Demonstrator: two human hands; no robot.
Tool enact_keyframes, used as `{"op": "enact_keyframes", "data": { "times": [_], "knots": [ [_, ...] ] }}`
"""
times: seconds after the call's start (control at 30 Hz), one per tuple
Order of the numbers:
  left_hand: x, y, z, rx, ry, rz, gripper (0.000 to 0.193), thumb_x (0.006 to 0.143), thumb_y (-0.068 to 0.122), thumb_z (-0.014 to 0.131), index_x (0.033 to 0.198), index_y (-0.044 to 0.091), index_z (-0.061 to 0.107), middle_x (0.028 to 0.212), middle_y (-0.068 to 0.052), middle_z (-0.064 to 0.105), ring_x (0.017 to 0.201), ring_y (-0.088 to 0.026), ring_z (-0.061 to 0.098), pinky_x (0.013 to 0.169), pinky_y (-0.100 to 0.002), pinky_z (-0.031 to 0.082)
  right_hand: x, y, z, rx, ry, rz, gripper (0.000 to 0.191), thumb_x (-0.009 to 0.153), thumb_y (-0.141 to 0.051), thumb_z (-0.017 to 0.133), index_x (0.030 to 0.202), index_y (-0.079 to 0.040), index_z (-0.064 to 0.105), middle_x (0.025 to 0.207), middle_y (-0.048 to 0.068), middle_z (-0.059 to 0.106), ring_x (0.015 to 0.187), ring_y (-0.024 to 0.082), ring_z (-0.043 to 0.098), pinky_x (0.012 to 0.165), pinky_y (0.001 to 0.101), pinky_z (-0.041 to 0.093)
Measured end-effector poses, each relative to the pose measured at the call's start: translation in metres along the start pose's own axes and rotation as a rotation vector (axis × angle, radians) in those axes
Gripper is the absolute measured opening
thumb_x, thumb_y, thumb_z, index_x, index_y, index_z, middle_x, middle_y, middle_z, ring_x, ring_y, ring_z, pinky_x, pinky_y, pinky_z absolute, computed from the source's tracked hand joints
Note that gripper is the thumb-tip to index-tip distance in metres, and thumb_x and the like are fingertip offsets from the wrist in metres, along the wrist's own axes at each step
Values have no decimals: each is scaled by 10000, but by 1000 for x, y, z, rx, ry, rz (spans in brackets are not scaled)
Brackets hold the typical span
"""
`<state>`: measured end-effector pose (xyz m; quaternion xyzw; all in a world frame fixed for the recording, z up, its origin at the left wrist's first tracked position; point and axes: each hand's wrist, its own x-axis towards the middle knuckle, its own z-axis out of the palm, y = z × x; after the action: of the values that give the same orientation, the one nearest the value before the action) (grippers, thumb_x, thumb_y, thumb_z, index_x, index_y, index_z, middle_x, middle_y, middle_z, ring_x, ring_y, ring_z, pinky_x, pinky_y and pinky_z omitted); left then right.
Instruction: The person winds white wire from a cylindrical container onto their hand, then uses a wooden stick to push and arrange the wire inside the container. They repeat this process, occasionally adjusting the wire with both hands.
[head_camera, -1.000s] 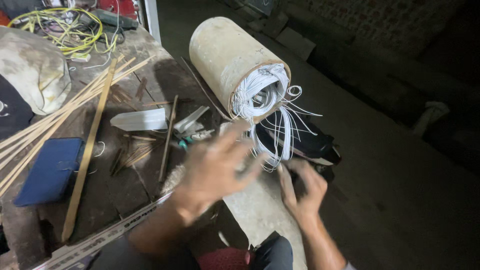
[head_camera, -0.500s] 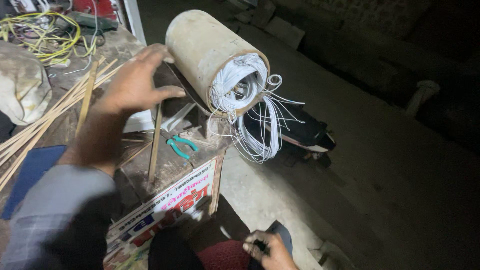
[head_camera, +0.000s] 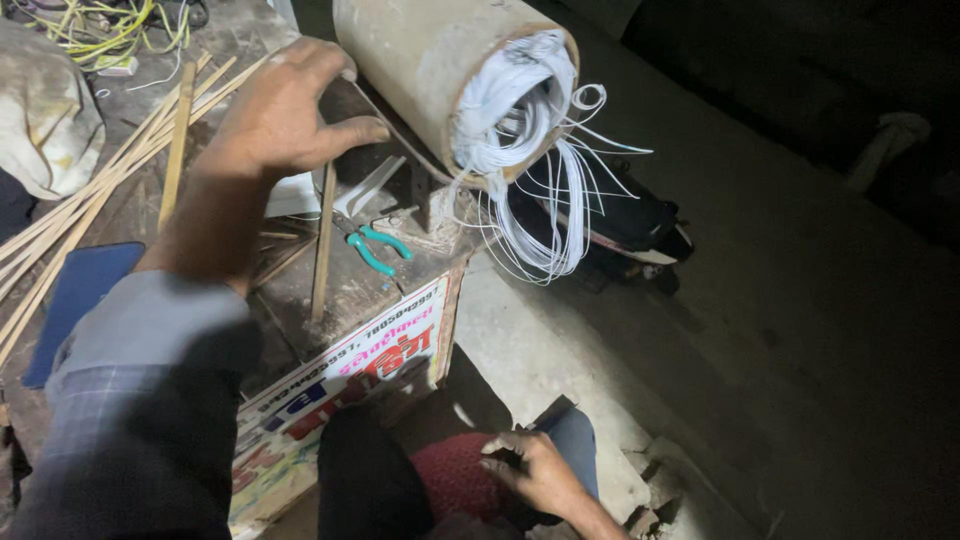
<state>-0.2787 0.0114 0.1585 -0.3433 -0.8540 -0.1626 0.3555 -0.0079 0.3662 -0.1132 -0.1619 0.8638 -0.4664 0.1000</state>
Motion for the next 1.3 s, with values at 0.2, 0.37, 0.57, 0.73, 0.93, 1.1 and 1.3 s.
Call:
{"op": "enact_keyframes", "data": {
  "times": [0.2, 0.37, 0.57, 0.73, 0.93, 1.1, 1.3],
  "knots": [
    [4, 52, -1, 305, 184, 36, 702, 796, 687, 873, 958, 30, 685, 1007, -167, 629, 993, -381, 618, 861, -499, 503, 2, 2, 7, 1, -3, -9, 195, 865, -196, 781, 1016, -75, 754, 950, 124, 783, 888, 252, 771, 792, 374, 588],
    [-14, 100, 0, 333, 262, -2, 452, 936, 469, 859, 983, 51, 693, 1024, -155, 608, 963, -331, 597, 784, -471, 463, 6, 19, 15, -33, -24, -133, 183, 845, -170, 791, 989, -67, 745, 979, 132, 771, 892, 269, 750, 776, 381, 583],
    [-24, 152, 10, 167, 416, 134, 372, 965, 367, 813, 976, 19, 680, 992, -142, 528, 895, -302, 543, 747, -478, 481, 12, 26, 26, -1, -47, -15, 148, 840, -163, 801, 951, -79, 748, 880, 102, 772, 791, 211, 741, 727, 345, 584],
    [-20, 202, 23, 61, 292, -38, 280, 919, 308, 730, 965, 33, 698, 1174, -225, 593, 1134, -430, 569, 871, -527, 496, 30, 12, 7, 12, 16, -275, 148, 877, -99, 802, 998, -31, 748, 918, 78, 782, 848, 175, 738, 759, 331, 575],
    [2, 226, 42, -102, 335, 55, 224, 850, 253, 720, 875, 35, 681, 967, -217, 607, 1285, -519, 533, 1117, -584, 448, 66, -36, -66, 190, 383, 91, 102, 856, -98, 747, 924, -26, 771, 719, 35, 720, 584, 113, 603, 541, 284, 493],
    [18, 213, 39, -487, 237, 56, 119, 856, 145, 682, 906, 36, 680, 916, -178, 673, 1196, -437, 637, 1122, -503, 487, 81, -119, -120, 201, 819, -224, 109, 950, -77, 730, 1028, -2, 742, 858, 30, 697, 732, 90, 593, 654, 252, 489],
    [12, 158, -3, -287, 688, -241, 264, 875, 96, 698, 1131, 105, 633, 1078, -138, 690, 1049, -342, 695, 961, -435, 544, 102, -215, -133, -267, 809, -717, 181, 918, -73, 771, 1072, 3, 713, 1062, 143, 741, 995, 247, 744, 897, 325, 576]
  ]
}}
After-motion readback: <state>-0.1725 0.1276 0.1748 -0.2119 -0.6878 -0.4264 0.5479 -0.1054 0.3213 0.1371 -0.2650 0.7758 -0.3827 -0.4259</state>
